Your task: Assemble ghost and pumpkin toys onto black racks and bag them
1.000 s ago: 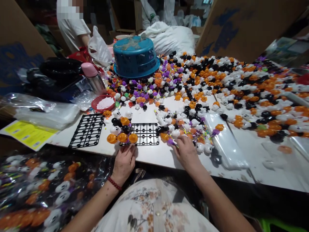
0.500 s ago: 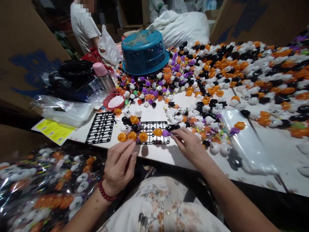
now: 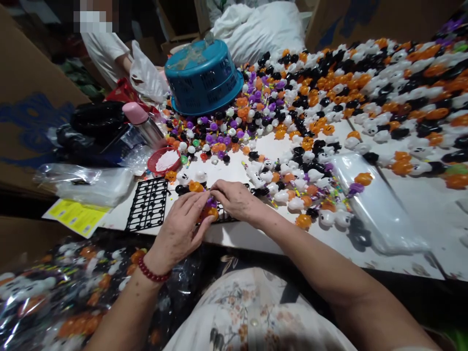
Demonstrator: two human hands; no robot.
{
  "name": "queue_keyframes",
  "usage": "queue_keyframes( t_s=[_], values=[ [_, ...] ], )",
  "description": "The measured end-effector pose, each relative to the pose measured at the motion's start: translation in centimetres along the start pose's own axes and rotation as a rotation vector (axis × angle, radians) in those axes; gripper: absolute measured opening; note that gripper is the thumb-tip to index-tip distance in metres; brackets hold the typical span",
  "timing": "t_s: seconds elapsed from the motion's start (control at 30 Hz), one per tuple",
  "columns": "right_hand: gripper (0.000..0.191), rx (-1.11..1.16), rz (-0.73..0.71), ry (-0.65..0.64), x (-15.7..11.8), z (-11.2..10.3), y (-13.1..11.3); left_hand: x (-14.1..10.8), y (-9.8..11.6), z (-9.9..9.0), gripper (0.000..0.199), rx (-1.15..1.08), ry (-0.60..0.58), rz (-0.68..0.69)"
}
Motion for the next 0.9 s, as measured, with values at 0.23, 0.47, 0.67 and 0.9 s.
queue_keyframes(
  t_s=[0.23,0.47,0.67,0.9],
  values=[
    [0.025,-0.011,0.038,-0.145,0.3,0.3,-0.9,0.7,0.3,-0.4,0.067,0.001,-0.046,-0.034],
    [0.025,0.094,0.028,-0.118,0.2,1.6,-0.9,1.0,-0.1,-0.2,0.066,0.066,-0.102,-0.012],
    [0.026,0.165,0.028,-0.082,-0.7,1.9,-0.1,0.8,-0.5,0.4,0.049,0.083,-0.116,0.007],
    [0.021,-0.443,0.279,0.12,-7.4,-2.9,4.5,1.1,-0.4,0.3,0.037,0.088,-0.112,-0.009]
  ],
)
Point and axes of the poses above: each hand's wrist, its own x-axis towards the middle knuckle, its own z-axis out of the palm, y = z × x, the point moved 3 cm from there along x, towards the middle knuckle, and after that the axes turned 6 degrees about -z, right-handed, at the moved point
